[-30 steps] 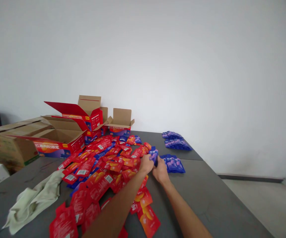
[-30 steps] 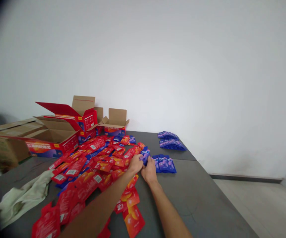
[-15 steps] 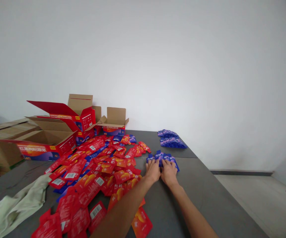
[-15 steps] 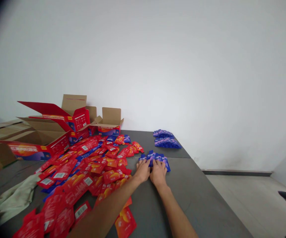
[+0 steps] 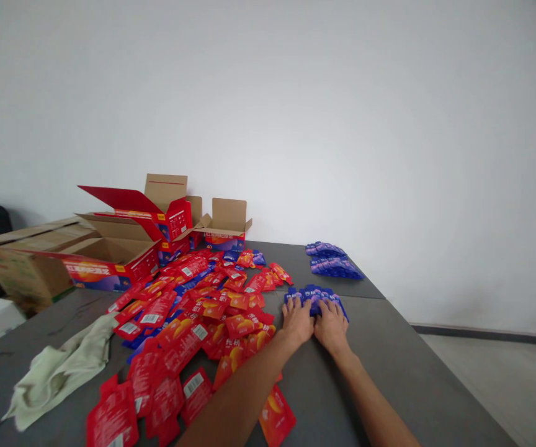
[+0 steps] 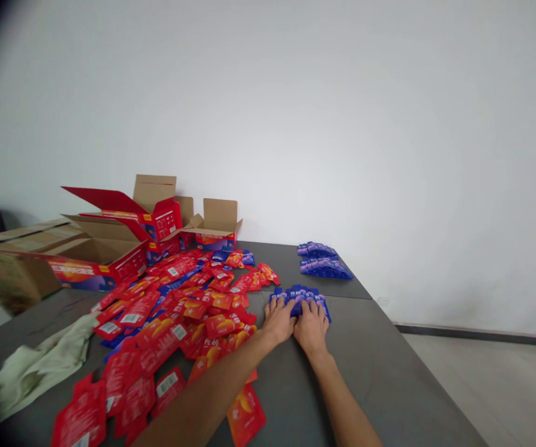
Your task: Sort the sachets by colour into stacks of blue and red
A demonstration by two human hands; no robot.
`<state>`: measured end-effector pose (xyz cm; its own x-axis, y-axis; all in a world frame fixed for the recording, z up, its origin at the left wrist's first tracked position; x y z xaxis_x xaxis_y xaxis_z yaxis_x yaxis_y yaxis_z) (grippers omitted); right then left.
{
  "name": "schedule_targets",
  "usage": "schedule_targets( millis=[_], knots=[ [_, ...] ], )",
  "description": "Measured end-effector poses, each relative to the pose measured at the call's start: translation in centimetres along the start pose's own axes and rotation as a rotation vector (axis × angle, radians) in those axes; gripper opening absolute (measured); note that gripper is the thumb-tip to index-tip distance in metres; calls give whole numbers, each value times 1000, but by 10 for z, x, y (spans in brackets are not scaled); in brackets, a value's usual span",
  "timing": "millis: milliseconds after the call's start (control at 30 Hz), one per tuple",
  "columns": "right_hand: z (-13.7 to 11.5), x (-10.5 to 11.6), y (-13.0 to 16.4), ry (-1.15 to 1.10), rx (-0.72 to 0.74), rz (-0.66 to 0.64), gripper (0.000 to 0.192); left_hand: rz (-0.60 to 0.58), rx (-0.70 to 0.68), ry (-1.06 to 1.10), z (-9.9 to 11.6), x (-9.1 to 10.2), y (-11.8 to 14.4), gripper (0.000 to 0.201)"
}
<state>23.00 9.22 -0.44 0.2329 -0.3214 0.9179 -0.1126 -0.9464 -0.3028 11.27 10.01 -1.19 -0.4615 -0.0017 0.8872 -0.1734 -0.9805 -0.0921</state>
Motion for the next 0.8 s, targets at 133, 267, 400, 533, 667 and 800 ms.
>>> schedule_targets(
  millis=[133, 267, 400, 533, 667, 800],
  knots=[
    [-13, 4, 1, -2, 29, 51, 61, 12, -10, -26, -6, 14, 8, 59],
    [-39, 3, -2, -37, 91, 88, 53, 66, 24, -49, -24, 38, 15, 55],
    [-80, -4, -5, -81, 193, 78, 46, 109, 82, -64, -53, 64, 24, 49],
    [-131, -12, -3, -137, 305, 48, 43, 169, 137, -84, -90, 90, 36, 48],
    [-186, -19, 8, -212, 401, 6, 40, 226, 172, -138, -132, 121, 52, 46],
    [-242, -21, 24, -279, 462, -22, 38, 307, 247, -235, -178, 157, 75, 44]
  ],
)
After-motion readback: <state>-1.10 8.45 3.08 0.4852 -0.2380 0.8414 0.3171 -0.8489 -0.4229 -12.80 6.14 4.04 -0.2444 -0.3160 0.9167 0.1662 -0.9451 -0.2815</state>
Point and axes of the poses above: each hand's wrist, its own y-axis away from the middle knuckle, its own x-axis out of the back of the hand, z = x × y, the point moved 7 cm from there along -y, towards the middle knuckle, and after that the axes turned 1 degree about -y, right-handed, at the moved point
